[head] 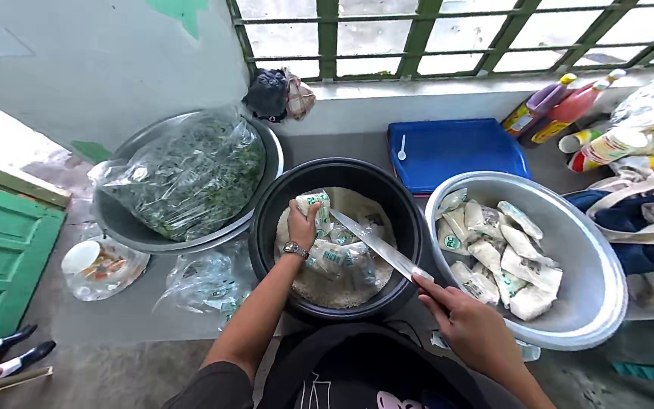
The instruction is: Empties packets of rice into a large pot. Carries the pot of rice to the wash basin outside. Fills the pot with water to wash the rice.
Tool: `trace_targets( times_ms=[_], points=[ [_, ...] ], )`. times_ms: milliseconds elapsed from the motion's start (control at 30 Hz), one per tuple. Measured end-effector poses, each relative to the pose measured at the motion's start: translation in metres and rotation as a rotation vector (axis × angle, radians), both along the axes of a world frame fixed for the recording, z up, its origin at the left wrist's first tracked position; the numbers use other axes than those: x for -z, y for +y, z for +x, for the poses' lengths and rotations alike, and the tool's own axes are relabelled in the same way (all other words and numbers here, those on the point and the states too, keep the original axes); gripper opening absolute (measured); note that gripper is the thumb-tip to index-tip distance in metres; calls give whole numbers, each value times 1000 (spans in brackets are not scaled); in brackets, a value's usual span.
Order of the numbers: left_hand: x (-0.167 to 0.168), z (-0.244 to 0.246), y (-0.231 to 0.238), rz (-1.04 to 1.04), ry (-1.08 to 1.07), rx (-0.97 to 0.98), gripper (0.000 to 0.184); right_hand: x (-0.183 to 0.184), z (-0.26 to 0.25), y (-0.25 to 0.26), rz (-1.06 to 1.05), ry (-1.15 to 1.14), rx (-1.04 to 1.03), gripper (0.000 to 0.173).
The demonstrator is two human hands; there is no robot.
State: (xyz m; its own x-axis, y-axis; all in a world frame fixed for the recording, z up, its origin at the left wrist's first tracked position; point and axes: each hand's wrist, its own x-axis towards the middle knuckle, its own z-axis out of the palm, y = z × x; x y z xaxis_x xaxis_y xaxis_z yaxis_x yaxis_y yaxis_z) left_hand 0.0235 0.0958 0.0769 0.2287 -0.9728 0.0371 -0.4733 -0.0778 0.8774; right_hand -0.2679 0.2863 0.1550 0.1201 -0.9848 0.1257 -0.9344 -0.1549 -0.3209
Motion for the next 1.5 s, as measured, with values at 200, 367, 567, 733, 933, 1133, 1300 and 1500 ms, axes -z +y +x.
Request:
trace_targets(
  times_ms=[200, 367, 567, 733, 933, 1133, 1300, 1500],
  points=[
    [-22, -14, 10, 57, -178, 130, 64, 2, 11, -14, -2, 37, 15, 39],
    [-25, -22, 9, 32, -207, 154, 60, -3, 37, -47, 94, 79, 34, 38],
    [-24, -63, 27, 85, -184, 373, 58, -3, 52, -102, 390, 127, 69, 44],
    [-20, -29, -9, 259, -141, 223, 66, -6, 11, -84, 477, 163, 128, 41],
    [-21, -17, -77, 227, -331, 172, 78, -4, -1, -67, 498, 137, 223, 41],
    [26, -58, -59, 792, -538, 422, 73, 4, -13, -40, 358, 73, 240, 40],
    [43, -80, -60, 843, -232, 157, 66, 12, -21, -23, 277, 11, 265, 37],
    [73, -64, -58, 604, 210, 73, 31, 14, -22, -14, 306, 16, 276, 37]
  ],
)
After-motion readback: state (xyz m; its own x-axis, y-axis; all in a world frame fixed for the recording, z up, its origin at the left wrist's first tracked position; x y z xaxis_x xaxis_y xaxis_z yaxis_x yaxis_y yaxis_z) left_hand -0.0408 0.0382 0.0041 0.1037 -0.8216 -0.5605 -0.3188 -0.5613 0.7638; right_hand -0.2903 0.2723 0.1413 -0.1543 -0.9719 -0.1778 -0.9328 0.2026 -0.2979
